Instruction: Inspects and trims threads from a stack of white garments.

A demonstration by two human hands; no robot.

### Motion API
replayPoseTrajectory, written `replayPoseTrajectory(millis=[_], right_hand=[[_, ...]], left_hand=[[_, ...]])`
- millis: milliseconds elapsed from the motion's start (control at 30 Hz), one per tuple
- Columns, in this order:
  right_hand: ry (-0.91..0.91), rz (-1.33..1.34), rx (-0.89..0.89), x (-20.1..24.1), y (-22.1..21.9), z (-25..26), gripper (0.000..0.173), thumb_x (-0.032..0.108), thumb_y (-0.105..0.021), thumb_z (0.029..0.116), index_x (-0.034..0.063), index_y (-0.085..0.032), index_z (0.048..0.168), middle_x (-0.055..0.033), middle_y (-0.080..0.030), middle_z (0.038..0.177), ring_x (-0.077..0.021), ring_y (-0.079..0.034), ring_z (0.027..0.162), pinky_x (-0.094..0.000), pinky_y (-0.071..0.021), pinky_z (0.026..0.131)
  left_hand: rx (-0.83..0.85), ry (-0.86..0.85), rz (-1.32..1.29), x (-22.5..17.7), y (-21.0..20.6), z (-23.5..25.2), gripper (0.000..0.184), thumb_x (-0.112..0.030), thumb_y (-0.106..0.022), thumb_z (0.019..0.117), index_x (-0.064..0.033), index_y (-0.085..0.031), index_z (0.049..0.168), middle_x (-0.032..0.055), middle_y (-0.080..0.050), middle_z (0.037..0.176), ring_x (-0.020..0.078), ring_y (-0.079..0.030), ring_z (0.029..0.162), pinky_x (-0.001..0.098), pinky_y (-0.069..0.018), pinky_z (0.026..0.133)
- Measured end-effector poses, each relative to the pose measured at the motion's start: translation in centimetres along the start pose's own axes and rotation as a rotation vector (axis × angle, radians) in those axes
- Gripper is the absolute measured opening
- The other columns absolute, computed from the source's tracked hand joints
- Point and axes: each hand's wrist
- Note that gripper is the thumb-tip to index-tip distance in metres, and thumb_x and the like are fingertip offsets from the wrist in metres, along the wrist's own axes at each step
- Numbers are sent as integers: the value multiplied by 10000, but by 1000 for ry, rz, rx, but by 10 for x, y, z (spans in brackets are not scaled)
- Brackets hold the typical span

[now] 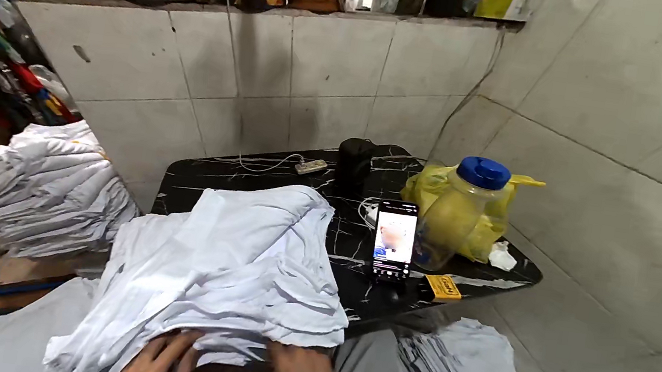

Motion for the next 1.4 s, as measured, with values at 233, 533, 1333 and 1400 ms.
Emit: replayPoseTrajectory(millis=[233, 533, 1333, 1400], right_hand=[[56, 307, -584, -53, 11, 9, 136, 137, -708, 847, 57, -702, 957, -69, -659, 663, -253, -661, 569, -507, -549, 527], [272, 336, 119, -43, -3, 12, 302, 174, -676, 946, 86, -719, 1231, -172, -752, 978, -375, -726, 909, -634, -555, 834], [198, 441, -723, -55, -43, 29, 269, 280, -717, 934, 19, -710, 873, -96, -693, 802, -200, -687, 706, -394, -595, 633], [182, 407, -660, -50, -42, 17, 379, 385, -745, 926, 8, -714, 923, -113, -706, 835, -216, -696, 696, -418, -595, 613]], left_hand=[[-139, 201, -814, -12, -22, 39, 212, -21, -648, 946, 9, -575, 1142, 34, -735, 869, 174, -747, 716, 342, -668, 641], [-59, -3, -672, 4, -35, 43, 171, -60, -652, 951, -27, -680, 1116, 32, -727, 1049, 121, -716, 898, 305, -631, 807], [240, 261, -1144, -55, -53, 24, 290, 58, -645, 919, 15, -543, 1188, 59, -687, 1107, 135, -718, 908, 323, -634, 809], [232, 217, -1143, -54, -54, 25, 298, 68, -653, 913, 24, -562, 1194, 55, -694, 1119, 130, -722, 923, 323, -638, 812]])
Point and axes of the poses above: each hand's wrist, its own z-axis towards the middle knuckle, its own y-axis out of the back of the hand, x = y × z
